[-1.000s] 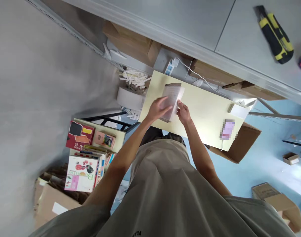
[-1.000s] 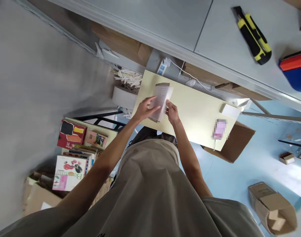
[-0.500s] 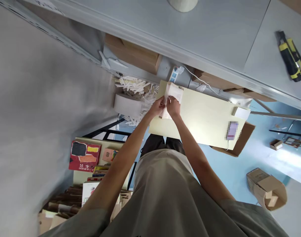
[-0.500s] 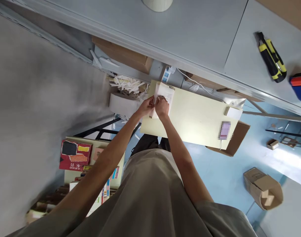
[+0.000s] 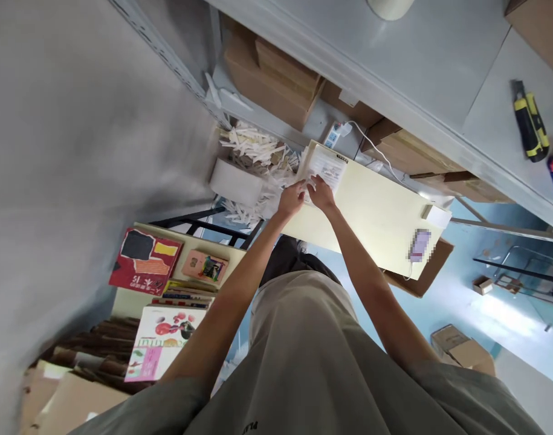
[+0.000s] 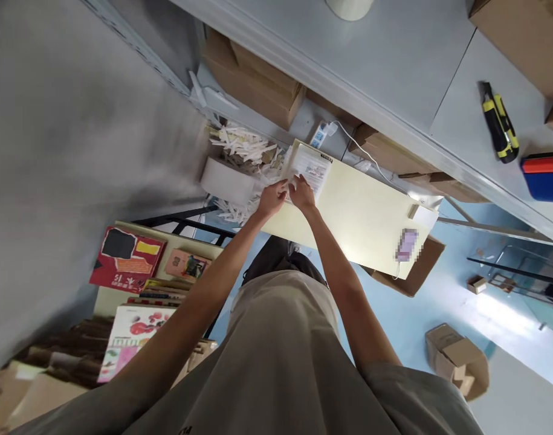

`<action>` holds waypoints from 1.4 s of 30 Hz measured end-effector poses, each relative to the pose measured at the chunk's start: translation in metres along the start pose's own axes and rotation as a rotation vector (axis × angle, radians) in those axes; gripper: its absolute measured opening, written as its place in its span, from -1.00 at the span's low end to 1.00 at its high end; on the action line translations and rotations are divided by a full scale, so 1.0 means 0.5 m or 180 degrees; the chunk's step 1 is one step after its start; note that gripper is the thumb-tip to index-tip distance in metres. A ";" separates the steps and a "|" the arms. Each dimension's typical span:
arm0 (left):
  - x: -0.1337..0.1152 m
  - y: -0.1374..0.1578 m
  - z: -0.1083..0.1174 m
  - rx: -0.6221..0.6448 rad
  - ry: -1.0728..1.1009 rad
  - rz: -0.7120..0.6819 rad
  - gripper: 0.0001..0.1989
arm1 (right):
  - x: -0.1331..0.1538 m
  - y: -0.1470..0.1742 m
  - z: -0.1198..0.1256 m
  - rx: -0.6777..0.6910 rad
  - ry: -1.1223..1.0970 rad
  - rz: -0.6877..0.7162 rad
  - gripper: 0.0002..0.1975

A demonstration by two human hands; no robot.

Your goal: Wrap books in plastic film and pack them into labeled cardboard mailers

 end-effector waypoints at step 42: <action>0.553 1.945 0.695 -0.5277 -0.0083 0.2541 -0.65 | 0.276 1.137 -0.718 0.1743 -0.0411 0.1886 -0.51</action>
Point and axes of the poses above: each hand's wrist, its own y-axis away from the middle knuckle, its own z-axis out of the back of the hand, x = y × z, the point moved 6 cm from there along -y, towards the middle knuckle, and after that the axes turned 8 degrees about -x, right-handed, at the moved point
